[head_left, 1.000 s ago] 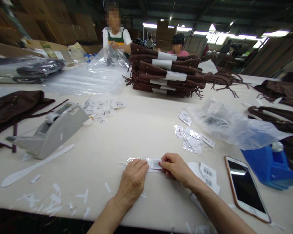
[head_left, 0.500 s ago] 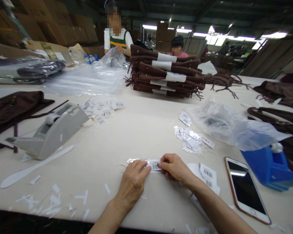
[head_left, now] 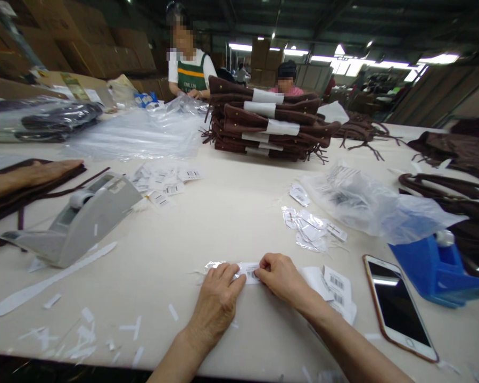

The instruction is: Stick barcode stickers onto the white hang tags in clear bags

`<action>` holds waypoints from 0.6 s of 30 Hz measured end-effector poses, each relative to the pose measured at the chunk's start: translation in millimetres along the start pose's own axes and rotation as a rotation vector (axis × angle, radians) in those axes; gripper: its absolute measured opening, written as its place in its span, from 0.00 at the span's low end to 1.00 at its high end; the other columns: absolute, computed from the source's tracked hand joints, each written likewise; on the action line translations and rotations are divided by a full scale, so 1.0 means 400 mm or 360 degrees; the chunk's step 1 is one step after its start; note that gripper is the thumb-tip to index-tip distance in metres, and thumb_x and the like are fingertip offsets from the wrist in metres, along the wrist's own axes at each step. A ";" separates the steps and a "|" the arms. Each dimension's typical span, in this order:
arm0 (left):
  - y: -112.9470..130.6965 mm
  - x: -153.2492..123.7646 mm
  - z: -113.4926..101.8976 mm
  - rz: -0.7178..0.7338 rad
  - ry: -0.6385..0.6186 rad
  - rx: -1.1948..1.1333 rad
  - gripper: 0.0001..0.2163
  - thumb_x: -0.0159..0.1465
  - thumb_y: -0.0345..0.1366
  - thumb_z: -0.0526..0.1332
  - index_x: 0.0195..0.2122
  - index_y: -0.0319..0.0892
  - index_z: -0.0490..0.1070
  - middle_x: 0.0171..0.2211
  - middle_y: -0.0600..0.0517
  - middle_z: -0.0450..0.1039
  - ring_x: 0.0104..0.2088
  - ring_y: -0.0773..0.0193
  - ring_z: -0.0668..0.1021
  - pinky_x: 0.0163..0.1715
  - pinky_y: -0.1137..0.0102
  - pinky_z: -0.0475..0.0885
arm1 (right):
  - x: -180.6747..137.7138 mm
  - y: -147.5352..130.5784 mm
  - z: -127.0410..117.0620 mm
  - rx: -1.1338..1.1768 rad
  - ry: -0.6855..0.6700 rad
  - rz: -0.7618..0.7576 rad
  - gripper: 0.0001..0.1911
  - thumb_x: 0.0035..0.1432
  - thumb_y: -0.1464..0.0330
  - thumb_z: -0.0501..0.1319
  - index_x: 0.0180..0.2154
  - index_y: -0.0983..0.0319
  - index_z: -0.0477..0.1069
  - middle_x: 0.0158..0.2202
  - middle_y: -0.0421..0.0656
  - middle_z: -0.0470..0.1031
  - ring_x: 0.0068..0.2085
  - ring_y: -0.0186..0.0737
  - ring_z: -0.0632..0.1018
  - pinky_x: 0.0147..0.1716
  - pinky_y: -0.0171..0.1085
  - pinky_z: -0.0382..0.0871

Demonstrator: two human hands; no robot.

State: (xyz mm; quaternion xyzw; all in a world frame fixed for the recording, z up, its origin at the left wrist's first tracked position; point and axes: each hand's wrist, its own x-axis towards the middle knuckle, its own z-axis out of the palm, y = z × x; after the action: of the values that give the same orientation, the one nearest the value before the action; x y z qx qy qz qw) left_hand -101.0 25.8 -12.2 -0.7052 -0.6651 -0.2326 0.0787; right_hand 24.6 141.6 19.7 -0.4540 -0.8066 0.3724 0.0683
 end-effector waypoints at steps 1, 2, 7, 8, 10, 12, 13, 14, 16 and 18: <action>0.000 0.000 0.000 -0.0002 -0.0010 0.0003 0.10 0.60 0.26 0.50 0.38 0.42 0.69 0.39 0.48 0.69 0.39 0.58 0.69 0.37 0.62 0.69 | 0.000 -0.002 -0.002 -0.0071 0.0038 -0.0004 0.06 0.46 0.70 0.59 0.20 0.62 0.67 0.21 0.43 0.72 0.25 0.37 0.71 0.25 0.35 0.59; 0.001 0.000 -0.001 0.0000 -0.0019 0.0006 0.10 0.60 0.26 0.51 0.38 0.42 0.69 0.39 0.48 0.69 0.39 0.58 0.69 0.37 0.61 0.69 | -0.002 -0.004 -0.005 -0.0138 0.0073 0.0003 0.05 0.45 0.69 0.59 0.20 0.62 0.67 0.22 0.44 0.73 0.27 0.40 0.72 0.27 0.36 0.59; 0.001 -0.004 -0.003 -0.0014 -0.0047 -0.0025 0.10 0.60 0.25 0.51 0.38 0.42 0.69 0.40 0.48 0.70 0.40 0.57 0.69 0.38 0.61 0.68 | -0.045 -0.013 -0.004 -0.0528 0.0233 -0.0201 0.07 0.53 0.70 0.55 0.33 0.64 0.69 0.32 0.50 0.74 0.35 0.46 0.74 0.33 0.41 0.62; 0.002 -0.004 -0.003 -0.0026 -0.0052 -0.0044 0.10 0.60 0.26 0.51 0.38 0.42 0.69 0.39 0.48 0.70 0.40 0.57 0.69 0.38 0.61 0.68 | -0.060 -0.011 0.004 -0.0617 0.0239 -0.0404 0.09 0.56 0.72 0.52 0.38 0.64 0.69 0.37 0.50 0.74 0.39 0.46 0.73 0.37 0.42 0.63; 0.005 -0.001 -0.003 -0.0059 -0.0075 -0.0085 0.09 0.59 0.27 0.53 0.39 0.42 0.68 0.39 0.49 0.70 0.40 0.57 0.69 0.39 0.60 0.68 | -0.090 0.000 0.028 -0.0744 0.0215 -0.0809 0.15 0.60 0.70 0.47 0.48 0.64 0.65 0.48 0.50 0.70 0.50 0.47 0.68 0.48 0.47 0.59; 0.009 0.004 -0.006 -0.0086 -0.0095 -0.0099 0.09 0.58 0.27 0.55 0.40 0.42 0.68 0.39 0.49 0.70 0.40 0.57 0.69 0.39 0.60 0.68 | -0.113 0.015 0.053 -0.0802 0.0202 -0.0973 0.23 0.61 0.62 0.48 0.55 0.66 0.57 0.56 0.51 0.62 0.57 0.49 0.60 0.55 0.52 0.49; 0.010 0.005 -0.008 -0.0086 -0.0105 -0.0099 0.09 0.58 0.27 0.56 0.39 0.42 0.69 0.39 0.49 0.70 0.40 0.57 0.69 0.39 0.60 0.68 | -0.120 0.023 0.065 -0.0833 0.0224 -0.0955 0.27 0.60 0.59 0.48 0.56 0.68 0.55 0.57 0.53 0.59 0.59 0.51 0.58 0.57 0.54 0.45; 0.010 0.004 -0.011 -0.0083 -0.0108 -0.0099 0.09 0.57 0.27 0.56 0.39 0.42 0.69 0.39 0.49 0.71 0.40 0.56 0.69 0.39 0.60 0.68 | -0.125 0.029 0.075 -0.0866 0.0263 -0.0908 0.29 0.60 0.57 0.47 0.56 0.69 0.55 0.58 0.53 0.58 0.59 0.52 0.57 0.57 0.55 0.43; 0.006 -0.004 -0.016 -0.0075 -0.0086 -0.0106 0.08 0.57 0.27 0.56 0.37 0.42 0.69 0.39 0.49 0.71 0.40 0.57 0.70 0.38 0.60 0.68 | -0.124 0.037 0.094 -0.0927 0.0381 -0.0826 0.29 0.60 0.56 0.48 0.55 0.69 0.57 0.57 0.53 0.59 0.59 0.53 0.57 0.57 0.56 0.41; -0.008 -0.021 -0.012 -0.0074 -0.0029 -0.0125 0.10 0.58 0.26 0.53 0.37 0.43 0.69 0.38 0.49 0.71 0.39 0.58 0.70 0.39 0.60 0.67 | -0.111 0.046 0.112 -0.0970 0.0558 -0.0888 0.28 0.59 0.56 0.49 0.54 0.69 0.59 0.56 0.52 0.62 0.58 0.55 0.59 0.56 0.56 0.43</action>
State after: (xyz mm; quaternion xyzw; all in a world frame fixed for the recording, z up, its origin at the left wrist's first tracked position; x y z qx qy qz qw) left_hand -105.2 16.5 -12.3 -0.6943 -0.6723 -0.2539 0.0394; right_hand 42.8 88.3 -14.4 -0.2747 -0.9473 0.0025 0.1648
